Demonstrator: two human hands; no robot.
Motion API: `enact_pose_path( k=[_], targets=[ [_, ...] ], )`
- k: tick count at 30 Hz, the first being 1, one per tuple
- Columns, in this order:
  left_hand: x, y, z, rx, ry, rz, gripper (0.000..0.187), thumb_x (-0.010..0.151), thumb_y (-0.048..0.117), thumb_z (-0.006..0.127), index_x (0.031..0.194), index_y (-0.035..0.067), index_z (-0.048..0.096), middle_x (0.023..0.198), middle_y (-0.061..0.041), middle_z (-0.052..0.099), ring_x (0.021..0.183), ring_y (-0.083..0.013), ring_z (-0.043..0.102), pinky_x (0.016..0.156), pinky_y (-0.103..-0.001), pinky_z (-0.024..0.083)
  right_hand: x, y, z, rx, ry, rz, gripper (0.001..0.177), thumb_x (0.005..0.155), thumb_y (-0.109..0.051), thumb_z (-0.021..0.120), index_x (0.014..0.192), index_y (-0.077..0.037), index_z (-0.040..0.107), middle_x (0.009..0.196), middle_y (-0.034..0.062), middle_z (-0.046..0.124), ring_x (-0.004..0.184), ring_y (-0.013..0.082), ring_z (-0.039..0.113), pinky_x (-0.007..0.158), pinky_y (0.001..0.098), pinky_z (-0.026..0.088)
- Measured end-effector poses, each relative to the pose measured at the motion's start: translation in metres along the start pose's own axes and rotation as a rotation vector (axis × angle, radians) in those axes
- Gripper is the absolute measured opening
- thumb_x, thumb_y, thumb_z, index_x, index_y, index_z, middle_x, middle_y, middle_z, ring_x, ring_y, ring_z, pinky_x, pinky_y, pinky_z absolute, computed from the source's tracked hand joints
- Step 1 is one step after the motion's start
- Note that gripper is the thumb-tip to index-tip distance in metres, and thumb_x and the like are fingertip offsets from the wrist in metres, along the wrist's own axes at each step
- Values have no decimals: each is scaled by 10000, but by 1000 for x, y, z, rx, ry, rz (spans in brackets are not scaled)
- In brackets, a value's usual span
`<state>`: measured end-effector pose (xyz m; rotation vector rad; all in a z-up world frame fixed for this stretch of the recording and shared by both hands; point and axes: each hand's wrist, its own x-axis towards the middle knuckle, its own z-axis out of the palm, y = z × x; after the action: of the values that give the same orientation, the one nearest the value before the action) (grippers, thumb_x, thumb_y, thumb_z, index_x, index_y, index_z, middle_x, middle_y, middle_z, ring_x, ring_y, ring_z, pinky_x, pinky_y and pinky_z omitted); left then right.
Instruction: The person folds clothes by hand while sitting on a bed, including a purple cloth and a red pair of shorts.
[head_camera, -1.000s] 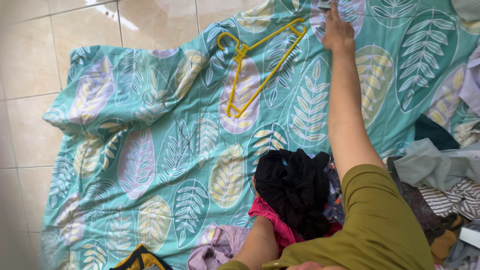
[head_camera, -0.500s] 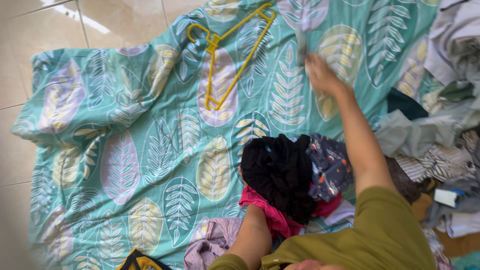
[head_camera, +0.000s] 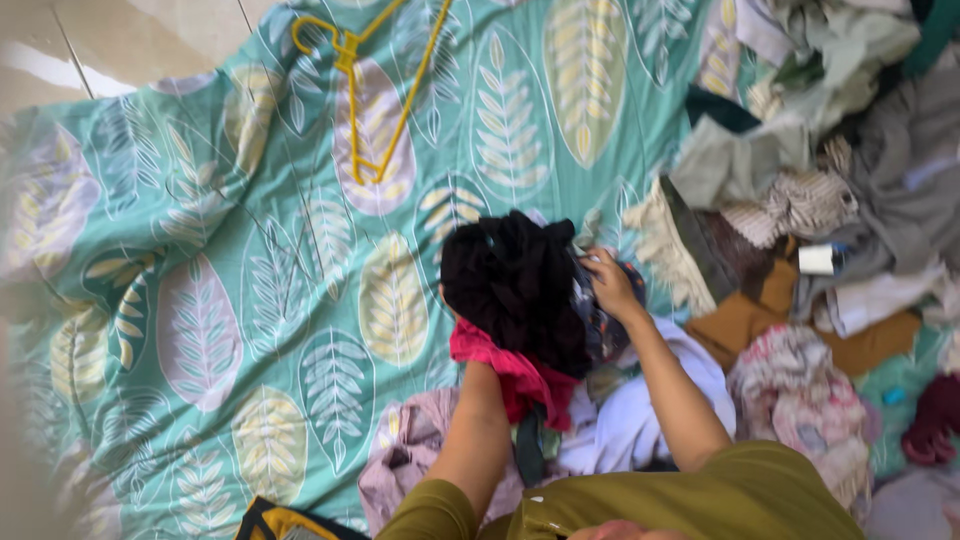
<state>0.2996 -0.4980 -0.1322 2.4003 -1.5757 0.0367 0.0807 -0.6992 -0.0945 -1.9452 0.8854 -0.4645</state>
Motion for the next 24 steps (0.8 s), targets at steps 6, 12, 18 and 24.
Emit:
enact_pose_path(
  k=[6, 12, 18, 24],
  targets=[
    [-29, -10, -7, -35, -21, 62, 421, 956, 326, 610, 1308, 97, 636, 1345, -209, 625, 1260, -373, 578, 1044, -478, 422, -49, -15, 70, -6, -31, -11, 342, 844, 11, 522, 1153, 31, 667, 1231, 157, 619, 1188, 327, 604, 998, 346, 466],
    [-108, -23, -32, -25, -14, 38, 422, 953, 318, 617, 1301, 80, 641, 1334, -215, 632, 1250, -377, 585, 1037, -467, 434, -120, -42, 126, 72, -73, -53, 261, 881, -46, 518, 1098, 25, 644, 1173, 155, 611, 1155, 325, 599, 987, 349, 459],
    [-245, -42, -73, 49, -12, -28, 424, 951, 310, 624, 1294, 63, 645, 1324, -222, 638, 1240, -380, 593, 1029, -455, 446, -192, -68, 178, 75, -184, -157, 278, 889, -113, 600, 1132, -22, 699, 1137, 155, 627, 1122, 335, 603, 968, 367, 459],
    [-362, -32, -95, 45, -8, -119, 425, 948, 302, 631, 1288, 46, 650, 1313, -228, 645, 1230, -384, 600, 1022, -443, 458, -242, -102, 203, 65, -180, -246, 350, 912, -63, 548, 1229, -69, 694, 1186, 147, 647, 1138, 318, 625, 972, 371, 484]
  ],
)
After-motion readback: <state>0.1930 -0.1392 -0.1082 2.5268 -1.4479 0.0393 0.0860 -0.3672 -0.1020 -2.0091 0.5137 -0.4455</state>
